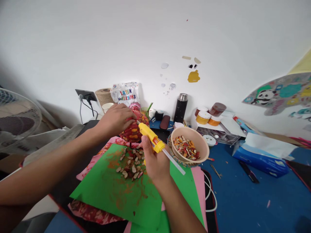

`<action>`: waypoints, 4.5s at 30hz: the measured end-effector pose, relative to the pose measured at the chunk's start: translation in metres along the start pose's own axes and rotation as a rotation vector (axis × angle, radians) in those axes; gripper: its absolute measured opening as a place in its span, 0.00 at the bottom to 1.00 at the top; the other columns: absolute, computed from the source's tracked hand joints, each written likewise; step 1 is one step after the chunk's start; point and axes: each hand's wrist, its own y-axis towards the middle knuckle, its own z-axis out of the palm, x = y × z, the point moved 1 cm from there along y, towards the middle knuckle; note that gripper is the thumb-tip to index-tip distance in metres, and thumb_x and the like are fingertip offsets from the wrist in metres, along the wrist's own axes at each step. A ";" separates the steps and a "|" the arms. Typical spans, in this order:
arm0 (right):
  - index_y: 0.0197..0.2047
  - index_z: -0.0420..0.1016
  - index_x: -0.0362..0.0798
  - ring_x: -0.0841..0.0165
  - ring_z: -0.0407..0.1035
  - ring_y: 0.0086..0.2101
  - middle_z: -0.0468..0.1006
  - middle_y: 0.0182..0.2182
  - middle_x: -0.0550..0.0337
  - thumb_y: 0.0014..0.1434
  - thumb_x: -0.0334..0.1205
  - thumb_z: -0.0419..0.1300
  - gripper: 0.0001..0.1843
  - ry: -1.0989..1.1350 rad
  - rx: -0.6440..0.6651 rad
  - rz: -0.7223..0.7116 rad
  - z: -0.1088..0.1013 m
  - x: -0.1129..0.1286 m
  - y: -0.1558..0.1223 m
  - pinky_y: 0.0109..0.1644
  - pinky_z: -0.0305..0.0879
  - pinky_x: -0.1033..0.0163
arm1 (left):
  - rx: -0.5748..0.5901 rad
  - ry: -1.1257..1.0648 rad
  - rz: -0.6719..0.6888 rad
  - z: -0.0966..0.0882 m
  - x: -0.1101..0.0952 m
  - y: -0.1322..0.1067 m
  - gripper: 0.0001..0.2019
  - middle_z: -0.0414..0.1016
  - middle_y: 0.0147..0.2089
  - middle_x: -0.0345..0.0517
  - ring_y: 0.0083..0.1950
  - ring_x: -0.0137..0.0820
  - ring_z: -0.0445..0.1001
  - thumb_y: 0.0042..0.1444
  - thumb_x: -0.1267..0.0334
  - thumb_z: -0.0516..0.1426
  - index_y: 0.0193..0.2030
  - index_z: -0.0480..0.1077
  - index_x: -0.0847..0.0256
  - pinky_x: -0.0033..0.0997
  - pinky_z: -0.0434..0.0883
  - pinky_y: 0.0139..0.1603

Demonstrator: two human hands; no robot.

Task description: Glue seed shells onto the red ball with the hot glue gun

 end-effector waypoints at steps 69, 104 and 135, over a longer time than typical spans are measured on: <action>0.32 0.85 0.48 0.69 0.59 0.20 0.66 0.18 0.65 0.63 0.81 0.58 0.41 -0.100 -0.011 0.063 0.002 -0.009 -0.002 0.23 0.58 0.62 | -0.055 -0.288 -0.347 0.014 0.027 0.007 0.07 0.86 0.47 0.49 0.52 0.46 0.82 0.67 0.57 0.63 0.44 0.82 0.55 0.41 0.76 0.49; 0.31 0.85 0.47 0.70 0.63 0.20 0.67 0.18 0.65 0.58 0.85 0.59 0.44 -0.055 -0.111 0.107 0.003 -0.018 0.001 0.23 0.61 0.65 | -0.031 -0.635 -0.164 0.007 0.061 0.006 0.10 0.86 0.43 0.43 0.44 0.40 0.82 0.67 0.58 0.57 0.44 0.80 0.56 0.36 0.74 0.50; 0.30 0.83 0.48 0.68 0.63 0.21 0.67 0.19 0.65 0.58 0.85 0.60 0.43 -0.080 -0.110 0.120 0.005 -0.018 0.000 0.23 0.61 0.63 | -0.225 -0.754 -0.045 0.026 0.047 -0.049 0.08 0.87 0.49 0.51 0.51 0.39 0.84 0.72 0.59 0.59 0.46 0.80 0.57 0.40 0.79 0.57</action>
